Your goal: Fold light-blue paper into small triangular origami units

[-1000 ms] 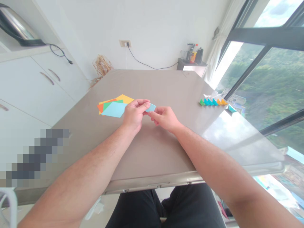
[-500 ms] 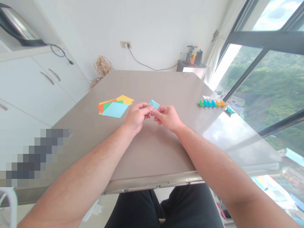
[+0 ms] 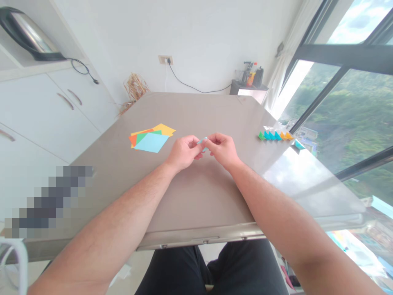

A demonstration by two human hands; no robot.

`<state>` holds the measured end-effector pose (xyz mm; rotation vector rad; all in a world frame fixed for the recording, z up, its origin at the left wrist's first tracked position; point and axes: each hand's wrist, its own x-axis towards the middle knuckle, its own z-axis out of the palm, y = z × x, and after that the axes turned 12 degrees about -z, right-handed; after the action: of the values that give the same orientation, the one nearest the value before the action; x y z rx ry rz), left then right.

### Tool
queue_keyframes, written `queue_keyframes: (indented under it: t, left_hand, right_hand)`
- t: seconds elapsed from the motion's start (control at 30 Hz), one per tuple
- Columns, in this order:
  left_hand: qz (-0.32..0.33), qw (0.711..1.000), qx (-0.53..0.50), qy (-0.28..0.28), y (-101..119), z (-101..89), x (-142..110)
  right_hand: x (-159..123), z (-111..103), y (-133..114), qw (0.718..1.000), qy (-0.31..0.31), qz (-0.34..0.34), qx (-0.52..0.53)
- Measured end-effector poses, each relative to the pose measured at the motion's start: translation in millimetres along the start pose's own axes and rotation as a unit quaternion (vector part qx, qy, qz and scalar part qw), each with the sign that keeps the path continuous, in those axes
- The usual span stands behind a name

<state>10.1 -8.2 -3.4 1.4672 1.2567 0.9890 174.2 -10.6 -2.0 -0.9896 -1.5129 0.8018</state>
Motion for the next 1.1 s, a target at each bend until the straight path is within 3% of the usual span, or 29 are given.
queue_keyframes:
  t: [0.33, 0.47, 0.63, 1.1]
  left_hand:
    - [-0.012, 0.998, -0.062, -0.01, 3, 1.0, -1]
    - [-0.022, 0.997, -0.077, 0.01, -2, 0.5, 3]
    - [0.01, 0.996, -0.07, 0.06, -5, 2.2, 4]
    - [0.041, 0.992, -0.109, 0.044, -2, 4.2, 2]
  right_hand:
    - [1, -1, -2, 0.992, 0.008, 0.007, 0.128]
    - [0, -1, -1, 0.996, 0.003, 0.022, 0.09]
    - [-2, 0, 1, 0.999, 0.001, -0.019, 0.029]
    - [-1, -2, 7, 0.997, -0.007, -0.063, -0.04]
